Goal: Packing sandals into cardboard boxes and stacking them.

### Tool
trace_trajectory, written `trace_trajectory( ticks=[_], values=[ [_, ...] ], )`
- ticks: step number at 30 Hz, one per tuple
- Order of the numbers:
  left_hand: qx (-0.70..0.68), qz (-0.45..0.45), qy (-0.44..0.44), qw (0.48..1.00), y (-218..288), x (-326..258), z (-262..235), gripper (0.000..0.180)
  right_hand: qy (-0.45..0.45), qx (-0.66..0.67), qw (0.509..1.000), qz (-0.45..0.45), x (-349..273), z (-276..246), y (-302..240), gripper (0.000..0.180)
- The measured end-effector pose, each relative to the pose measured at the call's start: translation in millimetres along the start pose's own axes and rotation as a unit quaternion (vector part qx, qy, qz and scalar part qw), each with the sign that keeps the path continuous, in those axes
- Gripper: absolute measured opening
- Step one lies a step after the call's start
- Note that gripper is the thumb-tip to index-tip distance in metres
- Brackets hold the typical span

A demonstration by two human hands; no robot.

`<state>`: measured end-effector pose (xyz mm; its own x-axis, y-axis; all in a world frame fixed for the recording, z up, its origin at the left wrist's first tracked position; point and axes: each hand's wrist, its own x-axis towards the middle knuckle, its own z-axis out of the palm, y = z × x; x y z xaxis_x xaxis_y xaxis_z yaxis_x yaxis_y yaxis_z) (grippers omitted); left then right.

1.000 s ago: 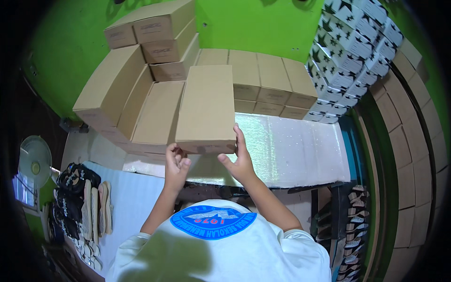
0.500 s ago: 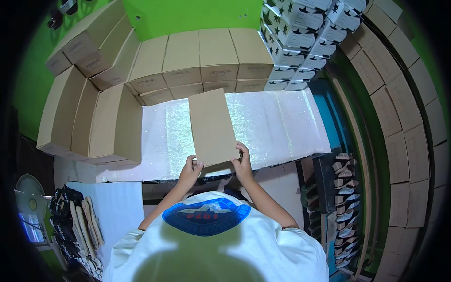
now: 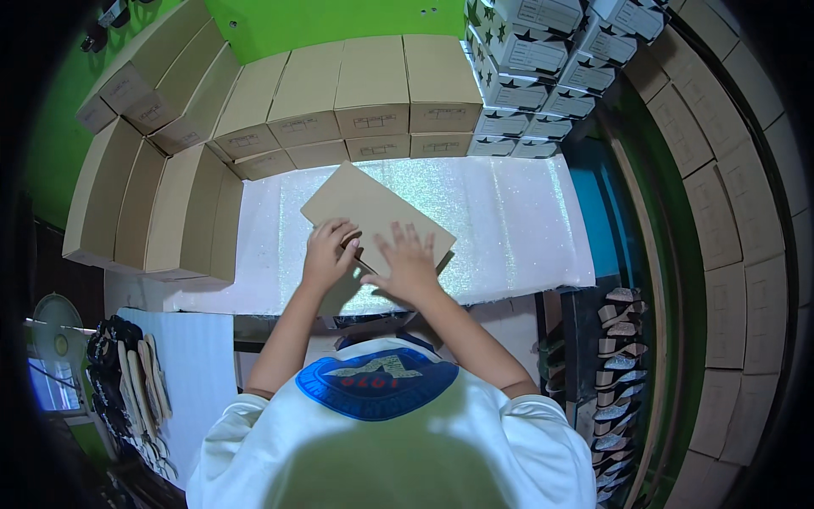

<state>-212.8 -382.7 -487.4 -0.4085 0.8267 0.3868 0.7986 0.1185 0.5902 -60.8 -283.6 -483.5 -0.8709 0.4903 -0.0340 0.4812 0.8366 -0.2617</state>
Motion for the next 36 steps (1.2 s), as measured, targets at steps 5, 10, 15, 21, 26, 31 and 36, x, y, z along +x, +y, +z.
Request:
trace_trajectory(
  ticks=[5, 10, 15, 21, 26, 31, 36],
  values=[
    [0.246, -0.025, -0.058, 0.967, -12, 2, 6, 0.052, -0.013, -0.033, 0.993, -0.112, -9, 3, 29, 0.060],
    [0.269, -0.195, -0.012, 0.943, -8, -37, 4, 0.074, -0.074, -0.049, 0.984, -0.156, -28, -10, 71, 0.059],
    [0.125, -0.290, -0.068, 0.946, 21, -63, -11, 0.069, 0.018, 0.100, 0.989, 0.106, -49, -14, 87, 0.070],
    [0.062, -0.303, -0.017, 0.951, 40, -79, -12, 0.060, 0.060, 0.346, 0.924, 0.153, -54, -4, 101, 0.072],
    [-0.086, -0.318, 0.080, 0.941, 34, -61, -31, 0.049, 0.126, 0.609, 0.768, 0.152, -44, -26, 105, 0.053],
    [-0.127, -0.194, 0.174, 0.957, 4, -13, -23, 0.052, 0.193, 0.495, 0.842, 0.093, -6, -45, 98, 0.051],
    [0.047, -0.164, 0.101, 0.980, -4, 20, 1, 0.069, 0.216, 0.246, 0.941, 0.082, 27, -18, 99, 0.074]
  ],
)
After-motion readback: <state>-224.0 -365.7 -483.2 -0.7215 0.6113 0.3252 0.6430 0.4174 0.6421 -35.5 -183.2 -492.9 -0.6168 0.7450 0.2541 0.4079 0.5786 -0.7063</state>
